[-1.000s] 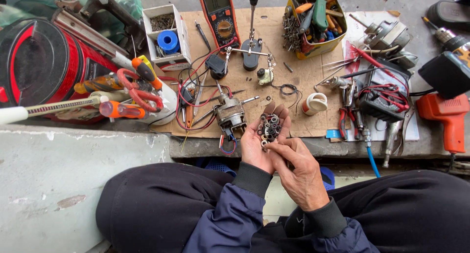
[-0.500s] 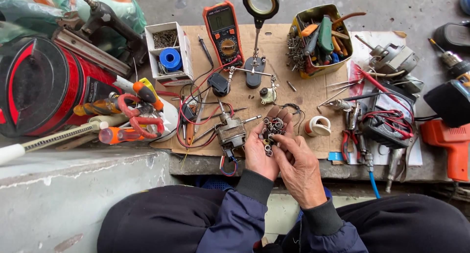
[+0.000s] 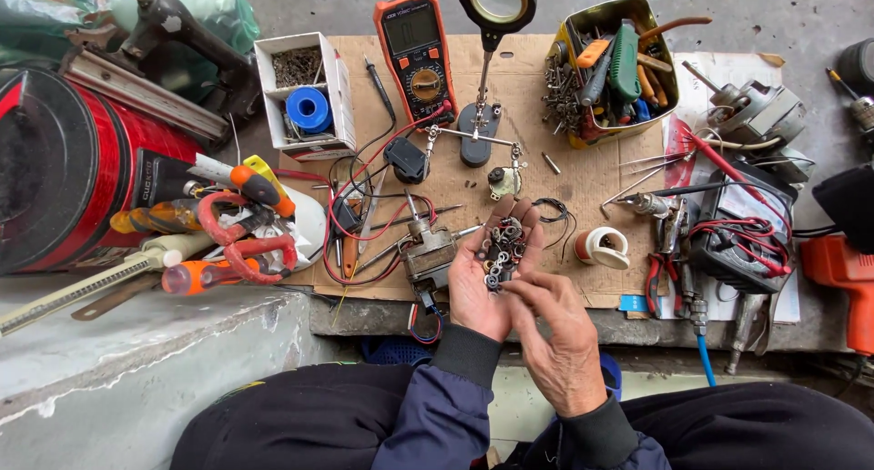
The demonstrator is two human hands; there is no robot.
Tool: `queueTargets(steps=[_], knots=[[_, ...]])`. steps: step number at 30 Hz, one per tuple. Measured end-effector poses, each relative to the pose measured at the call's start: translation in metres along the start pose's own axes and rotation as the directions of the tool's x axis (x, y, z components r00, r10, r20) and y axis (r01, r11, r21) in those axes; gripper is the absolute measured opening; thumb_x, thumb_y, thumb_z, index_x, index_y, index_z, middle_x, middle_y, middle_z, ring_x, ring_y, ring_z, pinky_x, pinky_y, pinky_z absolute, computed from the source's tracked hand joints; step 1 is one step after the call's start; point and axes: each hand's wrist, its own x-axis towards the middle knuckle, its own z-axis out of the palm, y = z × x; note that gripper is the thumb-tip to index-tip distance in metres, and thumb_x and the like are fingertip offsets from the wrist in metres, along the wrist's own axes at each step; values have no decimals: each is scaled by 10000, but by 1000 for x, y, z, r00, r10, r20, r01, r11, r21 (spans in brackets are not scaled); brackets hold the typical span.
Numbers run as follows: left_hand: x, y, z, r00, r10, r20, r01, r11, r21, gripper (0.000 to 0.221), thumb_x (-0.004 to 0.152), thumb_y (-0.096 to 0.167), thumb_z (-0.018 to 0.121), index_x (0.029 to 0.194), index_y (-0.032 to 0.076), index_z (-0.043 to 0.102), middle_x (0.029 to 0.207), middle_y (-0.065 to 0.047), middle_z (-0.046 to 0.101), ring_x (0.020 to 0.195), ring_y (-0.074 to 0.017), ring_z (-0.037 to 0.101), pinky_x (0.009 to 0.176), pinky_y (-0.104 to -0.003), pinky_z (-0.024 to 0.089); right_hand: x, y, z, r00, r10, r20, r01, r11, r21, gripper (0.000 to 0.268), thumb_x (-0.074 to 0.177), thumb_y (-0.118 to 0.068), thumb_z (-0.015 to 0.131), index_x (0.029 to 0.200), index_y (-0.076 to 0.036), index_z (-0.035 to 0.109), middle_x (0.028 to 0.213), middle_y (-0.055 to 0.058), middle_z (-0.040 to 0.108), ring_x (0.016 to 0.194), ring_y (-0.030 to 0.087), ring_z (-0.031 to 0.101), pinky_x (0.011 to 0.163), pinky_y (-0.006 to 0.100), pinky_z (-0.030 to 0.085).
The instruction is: Sorting and placing small metal washers or spacers into a small plastic container at an electronics repair bench.
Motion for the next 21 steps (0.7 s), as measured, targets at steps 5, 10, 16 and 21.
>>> queueTargets(steps=[5, 10, 16, 21], knots=[[2, 1, 2, 1000, 3, 8, -3, 1000, -8, 520, 1056, 138, 577, 1549, -25, 605, 1579, -277, 610, 1503, -405, 559, 1267, -503, 488, 6, 3, 2, 977, 183, -111, -175, 982, 77, 141, 1096, -103, 652, 1191, -66, 749, 1104, 62, 761, 972, 153, 711, 915, 299, 563], [4, 1, 3, 999, 21, -45, -20, 999, 31, 525, 1050, 149, 565, 1546, -17, 606, 1585, -264, 609, 1510, -396, 555, 1282, -495, 468, 9, 11, 10, 956, 257, -142, -243, 964, 110, 167, 1087, -101, 675, 1225, -66, 763, 1136, 54, 784, 991, 127, 728, 914, 272, 578], [2, -6, 4, 995, 18, -99, -8, 995, 101, 511, 1091, 188, 500, 1562, 18, 600, 1603, -235, 603, 1530, -359, 544, 1317, -467, 420, 14, 20, 13, 932, 317, -175, -301, 947, 113, 209, 1085, -121, 712, 1268, -70, 801, 1084, 35, 764, 897, 98, 691, 843, 243, 546], [1, -11, 5, 992, 18, -125, -6, 996, 93, 492, 1101, 203, 501, 1538, 11, 619, 1580, -240, 622, 1488, -362, 578, 1314, -458, 421, 15, 28, 16, 915, 355, -191, -330, 932, 151, 169, 1055, -96, 740, 1209, -53, 798, 1135, 53, 801, 958, 96, 732, 890, 237, 587]])
